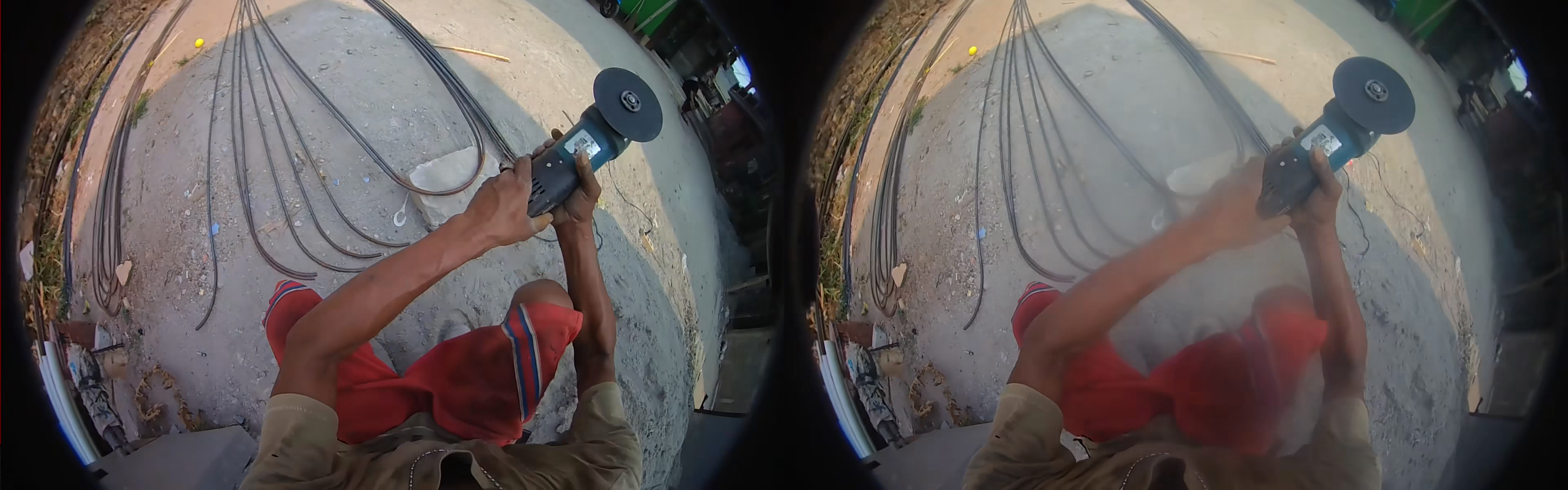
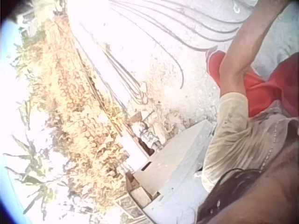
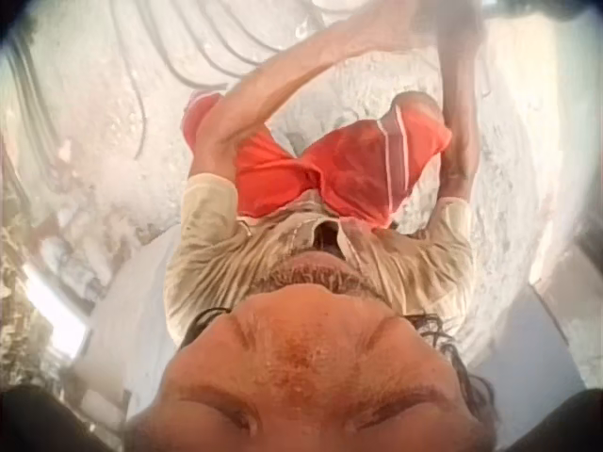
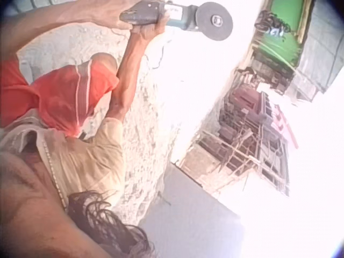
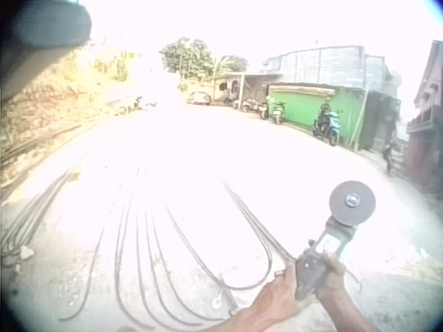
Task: The person holds a bundle of metal rods and uses an angle grinder to cut through them. The person repeatedly applies the grinder to the rods on a stone block, producing sparks, and then moves the rods and the grinder after each cut.
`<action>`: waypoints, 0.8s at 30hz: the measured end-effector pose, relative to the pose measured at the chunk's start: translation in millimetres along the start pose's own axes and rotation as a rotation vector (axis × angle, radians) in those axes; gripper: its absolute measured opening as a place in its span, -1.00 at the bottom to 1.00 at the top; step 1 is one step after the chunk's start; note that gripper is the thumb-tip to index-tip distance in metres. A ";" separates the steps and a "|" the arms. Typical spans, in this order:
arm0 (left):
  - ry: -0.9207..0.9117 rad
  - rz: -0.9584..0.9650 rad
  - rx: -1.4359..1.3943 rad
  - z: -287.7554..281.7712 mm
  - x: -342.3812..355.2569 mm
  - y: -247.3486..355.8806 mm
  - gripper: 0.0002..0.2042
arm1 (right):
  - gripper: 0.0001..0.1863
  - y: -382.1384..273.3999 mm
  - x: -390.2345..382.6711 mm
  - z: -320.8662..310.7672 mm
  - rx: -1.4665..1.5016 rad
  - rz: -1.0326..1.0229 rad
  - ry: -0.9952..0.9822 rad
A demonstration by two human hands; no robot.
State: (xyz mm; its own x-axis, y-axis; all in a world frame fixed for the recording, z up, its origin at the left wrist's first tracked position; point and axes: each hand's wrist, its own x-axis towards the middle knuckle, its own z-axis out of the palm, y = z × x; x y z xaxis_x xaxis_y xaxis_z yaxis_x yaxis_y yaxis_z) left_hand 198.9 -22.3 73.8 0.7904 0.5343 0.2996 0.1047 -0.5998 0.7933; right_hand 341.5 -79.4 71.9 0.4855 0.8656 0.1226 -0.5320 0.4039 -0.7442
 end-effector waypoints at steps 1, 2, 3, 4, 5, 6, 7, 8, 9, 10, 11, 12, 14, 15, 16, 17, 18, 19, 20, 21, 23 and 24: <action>0.022 0.079 0.013 1.7 8.7 -9.4 -0.24 | -0.41 -2.5 7.8 3.9 0.039 0.023 0.003; 0.011 0.078 0.027 0.0 16.3 -5.8 -0.22 | -0.46 -8.2 13.6 0.4 0.026 0.034 0.039; -0.003 0.083 0.039 0.4 24.3 0.8 -0.20 | -0.51 -18.6 19.5 -5.7 0.015 0.044 0.060; 0.003 0.111 0.031 5.6 28.7 -2.2 -0.28 | -0.55 -19.4 24.7 -18.8 0.058 0.041 0.039; 0.015 0.133 0.027 9.7 28.7 -6.0 -0.36 | -0.60 -18.2 22.5 -23.9 0.103 0.043 0.012; 0.002 0.138 0.020 11.9 24.6 -9.9 -0.36 | -0.62 -18.0 18.0 -26.3 0.101 0.043 0.069; 0.163 0.109 -0.048 15.5 18.5 -17.5 -0.49 | -0.62 -14.3 13.0 -38.0 0.105 0.041 0.085; 0.331 0.069 -0.116 20.8 9.9 -25.3 -0.60 | -0.61 -4.2 7.8 -56.0 0.098 0.055 0.124; 0.464 -0.002 -0.109 26.6 -4.1 -29.6 -0.66 | -0.60 4.6 4.3 -72.2 0.086 0.071 0.157; 0.598 -0.075 -0.103 33.5 -22.7 -32.4 -0.71 | -0.59 9.9 -3.4 -85.9 0.058 0.084 0.237; 0.564 -0.045 -0.047 44.2 -42.7 -42.5 -0.72 | -0.59 18.2 -8.7 -94.2 0.053 0.100 0.232; 0.534 -0.029 0.016 56.0 -64.5 -53.8 -0.74 | -0.58 31.1 -15.0 -100.2 0.026 0.070 0.290; 0.148 -0.206 0.043 90.1 -89.0 -54.1 -0.78 | -0.56 44.0 -34.4 -121.1 -0.010 0.072 0.358; 0.165 -0.274 -0.011 110.0 -93.7 -54.7 -0.80 | -0.56 45.6 -44.2 -129.2 -0.002 0.089 0.362; 0.184 -0.332 -0.058 126.4 -96.3 -55.4 -0.81 | -0.55 46.2 -56.1 -127.7 -0.026 0.067 0.387; 0.214 -0.188 -0.048 135.3 -100.2 -57.3 -0.79 | -0.55 48.0 -66.2 -126.0 -0.052 0.041 0.410; 0.243 -0.182 -0.067 143.2 -105.1 -60.6 -0.78 | -0.55 53.6 -71.4 -129.4 -0.065 0.025 0.410; 0.266 -0.172 -0.115 150.2 -108.7 -56.6 -0.78 | -0.55 52.6 -74.9 -130.2 -0.078 0.035 0.412; 0.268 -0.182 -0.127 155.5 -113.4 -54.7 -0.78 | -0.53 51.4 -77.8 -130.7 -0.041 0.044 0.436; 0.167 -0.196 -0.074 160.8 -117.9 -52.9 -0.79 | -0.52 49.9 -81.9 -132.1 -0.004 0.052 0.462; 0.081 -0.197 -0.014 161.8 -110.4 -53.2 -0.80 | -0.52 40.9 -82.3 -135.9 -0.041 0.067 0.419; 0.080 -0.124 -0.024 160.9 -105.8 -56.0 -0.81 | -0.51 35.7 -81.8 -137.1 -0.083 0.048 0.386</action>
State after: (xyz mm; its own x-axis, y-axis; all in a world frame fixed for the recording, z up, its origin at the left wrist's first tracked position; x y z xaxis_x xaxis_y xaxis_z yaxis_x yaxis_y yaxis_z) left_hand 206.6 -141.1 -87.6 0.7213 0.6501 0.2389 0.1834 -0.5119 0.8392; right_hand 377.9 -176.4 -54.7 0.6947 0.7018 -0.1575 -0.5102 0.3263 -0.7958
